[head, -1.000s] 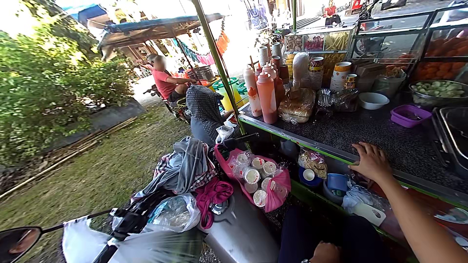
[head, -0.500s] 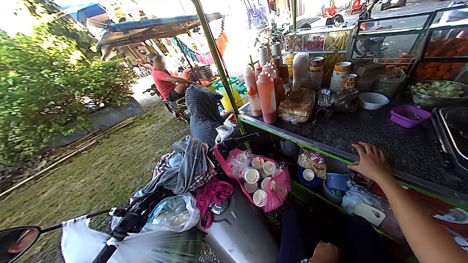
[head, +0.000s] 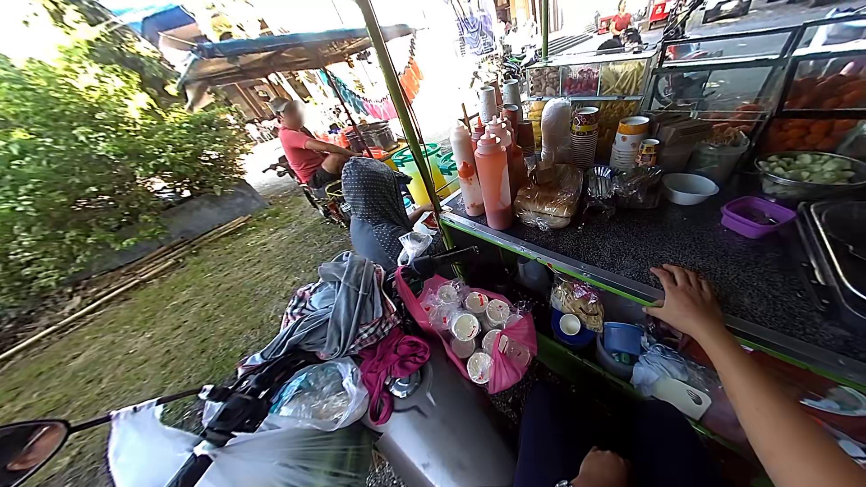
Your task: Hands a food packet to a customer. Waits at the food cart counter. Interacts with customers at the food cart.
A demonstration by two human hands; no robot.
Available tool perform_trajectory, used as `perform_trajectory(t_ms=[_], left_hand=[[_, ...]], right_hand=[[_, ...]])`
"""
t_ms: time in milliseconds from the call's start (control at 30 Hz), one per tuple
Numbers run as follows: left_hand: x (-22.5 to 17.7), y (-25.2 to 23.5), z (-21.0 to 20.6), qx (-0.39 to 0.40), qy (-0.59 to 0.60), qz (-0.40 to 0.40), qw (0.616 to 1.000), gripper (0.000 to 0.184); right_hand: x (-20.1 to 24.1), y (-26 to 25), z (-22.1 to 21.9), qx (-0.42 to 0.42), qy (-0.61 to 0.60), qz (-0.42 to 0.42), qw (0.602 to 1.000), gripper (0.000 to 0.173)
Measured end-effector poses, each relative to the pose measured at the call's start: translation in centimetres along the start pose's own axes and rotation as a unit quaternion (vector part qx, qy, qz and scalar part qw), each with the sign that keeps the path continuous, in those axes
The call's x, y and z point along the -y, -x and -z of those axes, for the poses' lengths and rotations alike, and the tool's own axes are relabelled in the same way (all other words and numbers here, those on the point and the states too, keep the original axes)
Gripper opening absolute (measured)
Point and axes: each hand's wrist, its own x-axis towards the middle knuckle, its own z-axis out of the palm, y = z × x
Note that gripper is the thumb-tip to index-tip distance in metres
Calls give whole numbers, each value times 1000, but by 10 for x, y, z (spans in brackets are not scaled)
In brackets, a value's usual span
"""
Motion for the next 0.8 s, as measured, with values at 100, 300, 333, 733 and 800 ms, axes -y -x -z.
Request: perform_trajectory(t_ms=[100, 300, 333, 733, 800], left_hand=[[1, -1, -1, -1, 3, -2, 1000, 35], [1, -1, -1, 0, 4, -2, 1000, 35], [1, -1, -1, -2, 4, -2, 1000, 35], [1, -6, 1, 0, 15, 3, 1000, 37], [-1, -5, 3, -2, 19, 4, 1000, 38]], right_hand=[[0, 0, 0, 3, 2, -2, 1000, 88], [-1, 0, -1, 7, 3, -3, 1000, 88], [-1, 0, -1, 6, 2, -3, 1000, 88], [0, -2, 5, 30, -7, -21, 999, 86], [2, -1, 7, 36, -19, -23, 999, 85]])
